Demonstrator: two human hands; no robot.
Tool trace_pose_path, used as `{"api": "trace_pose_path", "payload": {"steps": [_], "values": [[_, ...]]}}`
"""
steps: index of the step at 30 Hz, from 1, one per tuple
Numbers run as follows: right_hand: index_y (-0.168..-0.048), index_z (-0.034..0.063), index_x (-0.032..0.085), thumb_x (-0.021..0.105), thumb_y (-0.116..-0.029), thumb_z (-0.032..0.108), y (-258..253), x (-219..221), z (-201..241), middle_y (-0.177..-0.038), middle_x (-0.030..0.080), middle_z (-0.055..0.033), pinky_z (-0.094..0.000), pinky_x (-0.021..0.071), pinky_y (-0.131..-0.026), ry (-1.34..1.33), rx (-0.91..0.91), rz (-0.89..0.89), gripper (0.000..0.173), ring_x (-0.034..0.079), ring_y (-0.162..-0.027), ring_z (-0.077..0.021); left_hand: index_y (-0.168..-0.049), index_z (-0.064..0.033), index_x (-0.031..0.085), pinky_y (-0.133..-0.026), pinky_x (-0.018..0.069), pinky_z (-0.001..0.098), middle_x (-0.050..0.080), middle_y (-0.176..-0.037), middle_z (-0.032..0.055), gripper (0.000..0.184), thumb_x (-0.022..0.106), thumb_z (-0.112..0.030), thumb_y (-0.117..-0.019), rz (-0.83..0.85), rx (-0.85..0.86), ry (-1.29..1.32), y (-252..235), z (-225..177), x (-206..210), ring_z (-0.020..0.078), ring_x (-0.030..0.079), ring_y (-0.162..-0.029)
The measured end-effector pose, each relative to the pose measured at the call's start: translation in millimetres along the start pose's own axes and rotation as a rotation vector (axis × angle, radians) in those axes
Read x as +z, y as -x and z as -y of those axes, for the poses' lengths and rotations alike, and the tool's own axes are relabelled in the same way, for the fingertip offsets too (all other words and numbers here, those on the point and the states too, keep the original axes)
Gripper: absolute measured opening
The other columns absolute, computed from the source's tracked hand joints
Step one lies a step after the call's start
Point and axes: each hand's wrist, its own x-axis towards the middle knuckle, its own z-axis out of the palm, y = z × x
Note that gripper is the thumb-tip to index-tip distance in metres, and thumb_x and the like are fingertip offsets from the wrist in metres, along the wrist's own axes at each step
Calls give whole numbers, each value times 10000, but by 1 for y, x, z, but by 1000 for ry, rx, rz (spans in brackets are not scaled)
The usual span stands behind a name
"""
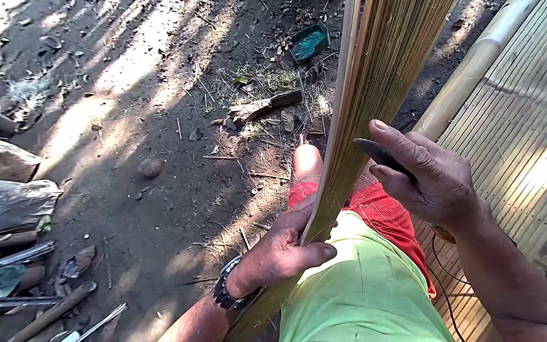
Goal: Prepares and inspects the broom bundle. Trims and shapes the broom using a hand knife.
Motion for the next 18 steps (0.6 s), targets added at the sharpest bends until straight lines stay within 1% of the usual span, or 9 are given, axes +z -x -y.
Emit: {"api": "trace_pose_path", "payload": {"steps": [2,7,9,11,12,13,15,17,18], "values": [[-1546,203,494,627,-1008,193,-1,0,1,-969,628,-53,-275,513,-551,15,-10,6,554,598,-729,-111,-1311,0,608,-889,603,380,670,-1237,130,440,704,-170,-916,-7,-15,-2,1,-1,1,221,686,-1047],[-1502,260,556,617,-1005,177,-5,1,1,-906,578,-50,-271,438,-493,62,-43,28,507,550,-669,-123,-1300,0,612,-887,604,381,658,-1238,119,429,702,-160,-912,-13,-5,-24,1,0,0,215,682,-1041],[-1491,254,569,602,-1019,173,-6,-2,0,-927,584,-52,-267,462,-503,40,-38,15,481,560,-674,-113,-1305,-1,610,-895,601,383,656,-1249,121,430,702,-169,-919,-17,-10,-21,3,1,0,213,681,-1048],[-1488,211,565,564,-1044,185,-6,-12,-1,-975,620,-51,-286,520,-584,-35,20,-53,445,589,-734,-116,-1320,5,608,-927,599,395,648,-1286,132,448,708,-165,-918,-26,-15,-13,4,3,0,224,680,-1078],[-1493,185,553,546,-1052,186,-4,-18,-3,-997,637,-41,-280,527,-590,-84,66,-122,441,589,-727,-100,-1333,0,604,-936,597,397,648,-1294,131,465,716,-168,-913,-31,-19,-7,5,4,1,226,678,-1089],[-1505,167,530,531,-1059,198,0,-24,-7,-1011,662,-22,-266,525,-553,-120,122,-202,447,584,-683,-77,-1340,-3,601,-944,595,398,645,-1301,129,472,719,-159,-910,-31,-21,0,5,4,1,226,676,-1097],[-1552,137,456,494,-1077,241,6,-31,-12,-965,640,-2,-254,483,-470,-136,198,-305,488,538,-603,-67,-1339,5,596,-943,595,394,636,-1308,132,471,715,-140,-907,-25,-11,23,6,5,0,225,673,-1096],[-1587,199,405,488,-1079,262,10,-28,-12,-1005,630,3,-260,492,-481,-95,192,-238,519,538,-616,-64,-1319,11,599,-921,598,389,644,-1280,137,452,711,-134,-906,-22,-4,43,5,6,-1,223,676,-1075],[-1598,227,381,494,-1077,271,10,-23,-9,-1028,633,-1,-265,515,-522,-62,165,-169,535,558,-656,-65,-1313,11,599,-909,599,387,650,-1263,139,445,709,-134,-908,-18,-2,53,5,6,-2,224,678,-1064]]}}
